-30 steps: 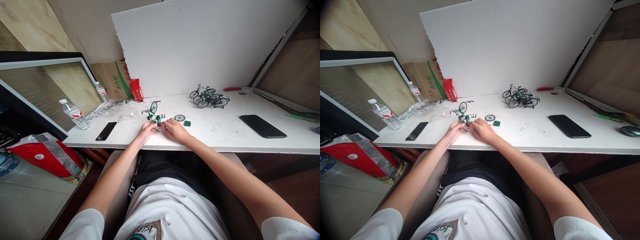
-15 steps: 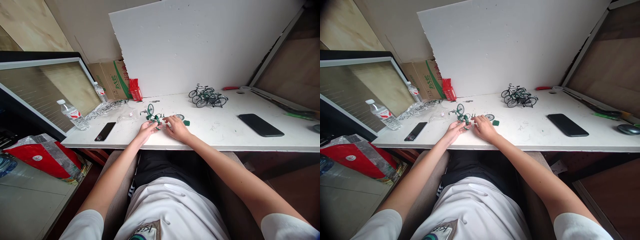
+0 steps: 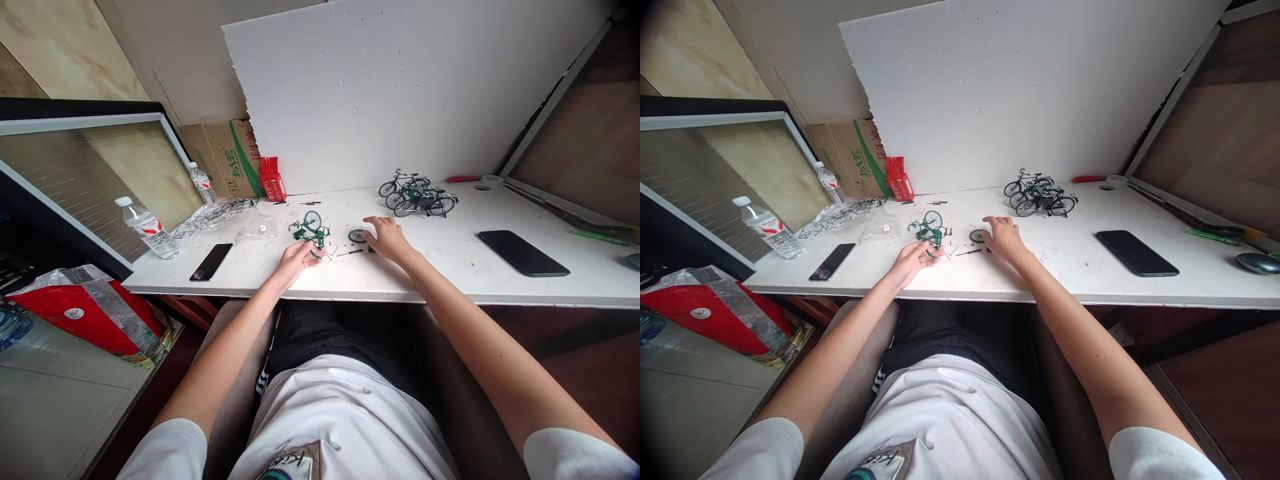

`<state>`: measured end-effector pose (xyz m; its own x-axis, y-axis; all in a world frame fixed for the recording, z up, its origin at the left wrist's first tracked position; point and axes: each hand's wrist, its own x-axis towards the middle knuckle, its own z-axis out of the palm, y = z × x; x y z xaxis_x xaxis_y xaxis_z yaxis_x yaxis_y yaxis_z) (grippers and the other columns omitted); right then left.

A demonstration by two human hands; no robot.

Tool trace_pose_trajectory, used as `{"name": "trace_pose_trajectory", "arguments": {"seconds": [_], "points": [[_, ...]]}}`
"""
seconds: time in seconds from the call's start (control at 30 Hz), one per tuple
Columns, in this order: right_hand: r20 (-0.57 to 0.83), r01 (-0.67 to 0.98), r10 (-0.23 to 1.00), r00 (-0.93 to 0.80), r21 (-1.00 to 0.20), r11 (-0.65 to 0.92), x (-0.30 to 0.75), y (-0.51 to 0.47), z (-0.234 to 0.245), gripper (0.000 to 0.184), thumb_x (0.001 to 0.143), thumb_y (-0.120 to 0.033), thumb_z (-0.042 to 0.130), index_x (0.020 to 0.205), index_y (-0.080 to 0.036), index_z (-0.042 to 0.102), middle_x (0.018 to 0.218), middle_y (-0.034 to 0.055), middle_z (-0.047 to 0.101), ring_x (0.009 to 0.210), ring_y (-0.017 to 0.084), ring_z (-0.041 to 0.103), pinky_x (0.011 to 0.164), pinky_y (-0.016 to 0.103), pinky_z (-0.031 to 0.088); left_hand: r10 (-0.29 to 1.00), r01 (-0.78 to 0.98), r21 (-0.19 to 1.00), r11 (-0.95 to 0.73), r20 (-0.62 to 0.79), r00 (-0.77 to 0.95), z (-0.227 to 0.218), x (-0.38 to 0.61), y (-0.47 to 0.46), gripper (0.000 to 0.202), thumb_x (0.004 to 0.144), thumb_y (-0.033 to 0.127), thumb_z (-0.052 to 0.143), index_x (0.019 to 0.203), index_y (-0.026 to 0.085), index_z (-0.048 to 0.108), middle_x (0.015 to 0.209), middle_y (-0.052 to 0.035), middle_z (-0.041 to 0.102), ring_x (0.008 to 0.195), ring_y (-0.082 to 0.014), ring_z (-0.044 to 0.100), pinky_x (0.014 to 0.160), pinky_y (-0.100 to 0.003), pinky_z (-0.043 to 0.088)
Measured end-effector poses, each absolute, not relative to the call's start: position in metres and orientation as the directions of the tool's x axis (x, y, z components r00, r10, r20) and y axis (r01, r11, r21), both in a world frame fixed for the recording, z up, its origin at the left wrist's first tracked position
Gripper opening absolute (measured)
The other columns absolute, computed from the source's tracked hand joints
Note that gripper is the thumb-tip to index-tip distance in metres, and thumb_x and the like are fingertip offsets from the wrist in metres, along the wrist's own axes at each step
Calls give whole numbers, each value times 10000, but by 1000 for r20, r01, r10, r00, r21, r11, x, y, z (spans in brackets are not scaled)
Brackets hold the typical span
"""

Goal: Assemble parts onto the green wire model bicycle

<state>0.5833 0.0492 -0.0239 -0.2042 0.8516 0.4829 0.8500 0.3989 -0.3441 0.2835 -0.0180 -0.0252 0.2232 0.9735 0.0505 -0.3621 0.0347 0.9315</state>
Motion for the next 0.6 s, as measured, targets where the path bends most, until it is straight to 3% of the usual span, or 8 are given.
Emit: {"name": "trace_pose_trajectory", "arguments": {"seconds": [0.2, 0.37, 0.6], "points": [[512, 765, 787, -344, -333, 551, 585, 56, -33, 373, 1059, -370, 498, 1185, -211, 811, 1263, 166, 752, 1234, 383, 589, 1057, 580, 472, 973, -341, 940, 3, 76, 218, -31, 282, -15, 392, 870, 436, 880, 1046, 116, 737, 1242, -208, 785, 1129, -301, 776, 1002, -427, 587], [567, 703, 699, -435, -272, 658, 575, 49, -33, 285, 1022, -392, 614, 1014, -250, 861, 1243, 148, 745, 1261, 397, 537, 1032, 596, 491, 976, -356, 934, 13, 66, 209, -32, 283, -14, 346, 870, 388, 887, 1022, 115, 739, 1237, -210, 785, 1125, -294, 777, 1051, -453, 566], [559, 696, 713, -424, -304, 651, 578, 51, -37, 312, 1014, -462, 630, 1023, -268, 874, 1202, 131, 764, 1248, 383, 557, 1021, 585, 491, 980, -355, 934, 30, 43, 194, -29, 284, -15, 377, 861, 432, 887, 1016, 126, 732, 1179, -203, 804, 1084, -292, 785, 1029, -449, 578]]}}
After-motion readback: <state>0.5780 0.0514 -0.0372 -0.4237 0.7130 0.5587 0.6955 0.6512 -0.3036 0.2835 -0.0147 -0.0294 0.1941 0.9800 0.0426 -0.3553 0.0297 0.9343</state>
